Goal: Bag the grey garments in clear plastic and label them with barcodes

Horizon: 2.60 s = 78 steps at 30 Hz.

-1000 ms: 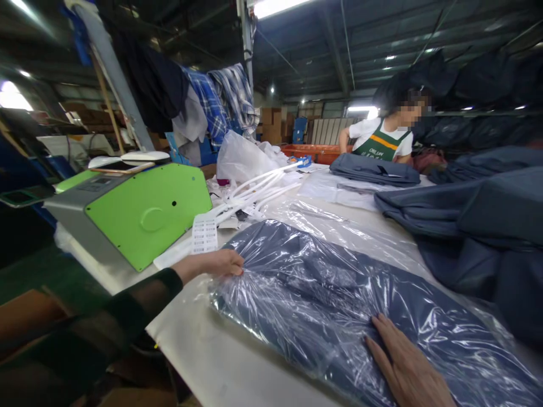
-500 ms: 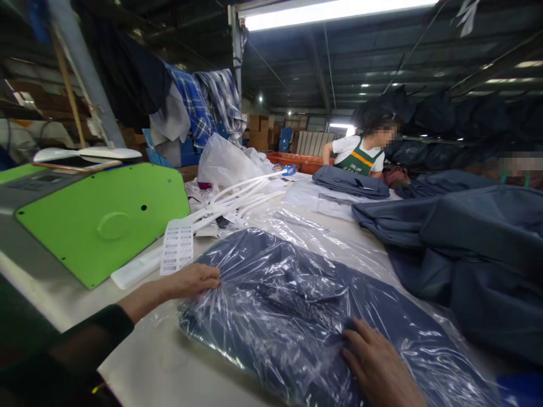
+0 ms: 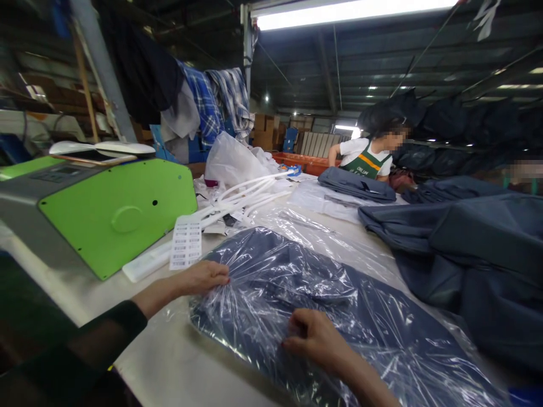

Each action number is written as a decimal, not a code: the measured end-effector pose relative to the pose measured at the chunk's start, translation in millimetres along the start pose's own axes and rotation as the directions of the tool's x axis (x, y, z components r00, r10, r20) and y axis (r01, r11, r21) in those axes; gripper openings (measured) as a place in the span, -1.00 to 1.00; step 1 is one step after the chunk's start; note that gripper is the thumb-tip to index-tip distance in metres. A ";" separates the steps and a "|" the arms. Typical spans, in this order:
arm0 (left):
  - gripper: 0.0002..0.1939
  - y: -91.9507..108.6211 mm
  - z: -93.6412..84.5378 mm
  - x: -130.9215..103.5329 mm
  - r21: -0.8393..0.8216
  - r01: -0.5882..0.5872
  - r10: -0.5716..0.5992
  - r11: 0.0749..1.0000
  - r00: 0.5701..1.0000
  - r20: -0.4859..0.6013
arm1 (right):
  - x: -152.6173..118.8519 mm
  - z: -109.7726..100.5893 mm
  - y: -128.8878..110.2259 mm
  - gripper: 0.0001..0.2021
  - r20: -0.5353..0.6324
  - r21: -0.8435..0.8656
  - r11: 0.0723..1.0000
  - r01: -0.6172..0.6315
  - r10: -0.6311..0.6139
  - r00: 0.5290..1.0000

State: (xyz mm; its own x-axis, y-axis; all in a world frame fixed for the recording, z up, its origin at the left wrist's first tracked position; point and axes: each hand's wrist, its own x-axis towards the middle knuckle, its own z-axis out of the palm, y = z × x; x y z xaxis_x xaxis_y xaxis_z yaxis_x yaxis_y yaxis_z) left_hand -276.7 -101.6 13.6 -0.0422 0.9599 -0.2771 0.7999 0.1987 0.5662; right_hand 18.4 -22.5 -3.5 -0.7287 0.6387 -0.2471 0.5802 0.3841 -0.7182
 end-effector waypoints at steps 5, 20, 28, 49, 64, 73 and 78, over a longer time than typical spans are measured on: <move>-0.57 -5.7 -0.2 1.6 -0.093 0.004 -0.001 0.996 1.000 0.031 | 22.8 -8.7 -5.0 -0.86 0.238 0.259 0.962 -0.089 0.025 0.971; -0.71 -19.9 -3.5 7.3 -0.239 0.008 0.024 0.971 0.991 0.131 | 60.9 12.6 -9.2 -0.70 -0.125 0.053 0.995 0.085 -0.078 0.989; -0.76 -14.8 -3.8 5.3 -0.265 0.006 0.022 0.964 0.994 0.104 | 62.6 8.9 -15.8 -0.71 0.190 0.027 0.988 0.152 -0.155 0.969; -0.59 15.8 -40.3 -17.0 -0.020 0.101 -0.095 0.995 0.973 0.211 | 77.1 73.7 24.9 -0.29 -0.322 -0.298 0.929 0.219 -0.314 0.893; -0.37 -75.7 36.4 -119.7 -0.434 -0.016 -0.218 0.901 0.847 -0.485 | 87.8 76.3 52.5 -0.57 -0.235 -0.239 0.939 0.247 -0.303 0.924; -0.50 -40.7 16.8 -38.7 -0.662 -0.193 -0.494 0.724 0.523 -0.694 | 84.8 71.3 46.5 -0.59 -0.264 -0.120 0.959 0.256 -0.280 0.923; -0.50 -53.8 18.0 -22.1 -0.669 -0.092 -0.547 0.738 0.498 -0.673 | 82.9 70.4 45.9 -0.57 -0.268 -0.046 0.968 0.246 -0.249 0.931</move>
State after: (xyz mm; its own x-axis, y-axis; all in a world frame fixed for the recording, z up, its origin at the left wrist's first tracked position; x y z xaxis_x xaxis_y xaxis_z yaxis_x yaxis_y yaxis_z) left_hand -308.1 -137.2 -24.8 -0.8613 0.5027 0.0743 0.1940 0.1902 0.9624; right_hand -41.0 1.2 -102.8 -0.7254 0.6772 0.1235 0.3989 0.5597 -0.7264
